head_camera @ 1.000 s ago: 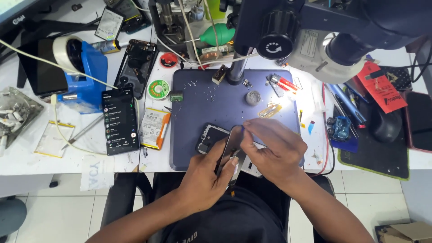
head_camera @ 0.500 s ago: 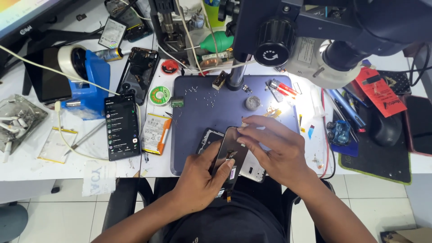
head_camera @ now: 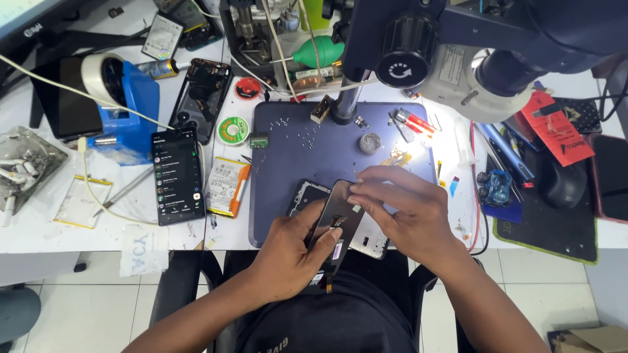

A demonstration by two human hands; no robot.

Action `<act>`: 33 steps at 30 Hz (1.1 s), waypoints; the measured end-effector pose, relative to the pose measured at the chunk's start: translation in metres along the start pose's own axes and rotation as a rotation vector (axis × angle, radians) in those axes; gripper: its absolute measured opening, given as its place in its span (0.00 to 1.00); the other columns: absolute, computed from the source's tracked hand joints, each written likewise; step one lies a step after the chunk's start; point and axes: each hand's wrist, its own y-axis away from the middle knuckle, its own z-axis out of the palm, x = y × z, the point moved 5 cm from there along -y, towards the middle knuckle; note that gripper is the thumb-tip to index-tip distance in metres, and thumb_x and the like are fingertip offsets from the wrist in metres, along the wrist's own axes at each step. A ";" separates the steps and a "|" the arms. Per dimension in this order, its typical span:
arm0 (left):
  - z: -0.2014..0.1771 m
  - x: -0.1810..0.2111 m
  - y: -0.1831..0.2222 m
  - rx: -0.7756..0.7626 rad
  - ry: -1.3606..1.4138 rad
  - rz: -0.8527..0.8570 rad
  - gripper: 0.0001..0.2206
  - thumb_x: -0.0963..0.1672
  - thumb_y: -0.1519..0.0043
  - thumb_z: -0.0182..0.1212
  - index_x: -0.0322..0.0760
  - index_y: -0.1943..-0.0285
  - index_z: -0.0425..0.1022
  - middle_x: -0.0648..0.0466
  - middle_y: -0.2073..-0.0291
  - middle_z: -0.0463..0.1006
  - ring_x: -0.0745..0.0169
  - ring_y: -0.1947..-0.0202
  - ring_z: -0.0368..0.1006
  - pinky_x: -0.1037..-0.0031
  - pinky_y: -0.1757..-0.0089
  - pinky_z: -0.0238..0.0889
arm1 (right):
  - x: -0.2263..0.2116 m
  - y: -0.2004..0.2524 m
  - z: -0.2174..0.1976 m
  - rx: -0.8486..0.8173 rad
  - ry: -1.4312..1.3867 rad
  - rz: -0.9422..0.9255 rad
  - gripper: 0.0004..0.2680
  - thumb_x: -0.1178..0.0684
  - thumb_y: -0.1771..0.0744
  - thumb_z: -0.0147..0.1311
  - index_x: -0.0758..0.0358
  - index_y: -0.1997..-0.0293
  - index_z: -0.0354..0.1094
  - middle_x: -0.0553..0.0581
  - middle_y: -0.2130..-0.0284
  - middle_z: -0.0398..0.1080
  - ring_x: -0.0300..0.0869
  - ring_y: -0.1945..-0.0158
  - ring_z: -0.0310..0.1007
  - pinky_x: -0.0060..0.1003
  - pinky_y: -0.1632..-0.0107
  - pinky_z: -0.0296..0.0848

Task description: Disassembling and repairing a mobile phone at a technician's workbench using specialized tools.

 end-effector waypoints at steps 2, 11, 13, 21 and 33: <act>0.001 0.002 0.000 -0.027 0.016 -0.016 0.18 0.47 0.31 0.51 0.39 0.33 0.70 0.63 0.88 0.57 0.71 0.89 0.51 0.76 0.79 0.54 | 0.002 -0.002 0.001 -0.102 -0.084 0.075 0.02 0.59 0.32 0.58 0.62 0.61 0.77 0.61 0.59 0.76 0.46 0.59 0.79 0.35 0.53 0.77; 0.000 0.004 -0.004 -0.071 -0.004 -0.048 0.20 0.48 0.32 0.51 0.40 0.32 0.69 0.61 0.93 0.59 0.70 0.93 0.53 0.75 0.81 0.55 | 0.003 0.000 -0.002 -0.043 -0.021 0.039 0.03 0.60 0.33 0.60 0.64 0.58 0.72 0.59 0.62 0.77 0.41 0.74 0.74 0.31 0.65 0.77; -0.002 0.005 -0.007 -0.055 -0.007 -0.046 0.16 0.47 0.32 0.52 0.40 0.37 0.72 0.62 0.90 0.57 0.71 0.90 0.51 0.76 0.79 0.54 | 0.004 -0.001 -0.001 -0.022 0.001 0.012 0.03 0.60 0.33 0.60 0.65 0.58 0.73 0.60 0.60 0.77 0.45 0.65 0.78 0.34 0.58 0.79; -0.005 0.013 -0.018 -0.099 0.058 -0.072 0.08 0.47 0.31 0.54 0.40 0.60 0.71 0.63 0.86 0.51 0.73 0.82 0.46 0.74 0.75 0.45 | 0.010 0.000 -0.009 0.006 -0.003 0.032 0.04 0.59 0.34 0.63 0.63 0.59 0.76 0.60 0.58 0.77 0.43 0.66 0.78 0.34 0.58 0.80; -0.025 0.017 -0.039 -0.294 0.067 -0.083 0.05 0.43 0.33 0.58 0.43 0.52 0.77 0.63 0.76 0.66 0.72 0.77 0.57 0.76 0.70 0.54 | 0.027 0.006 -0.006 -0.031 -0.029 -0.069 0.06 0.63 0.33 0.58 0.61 0.53 0.75 0.62 0.54 0.76 0.47 0.58 0.83 0.35 0.53 0.85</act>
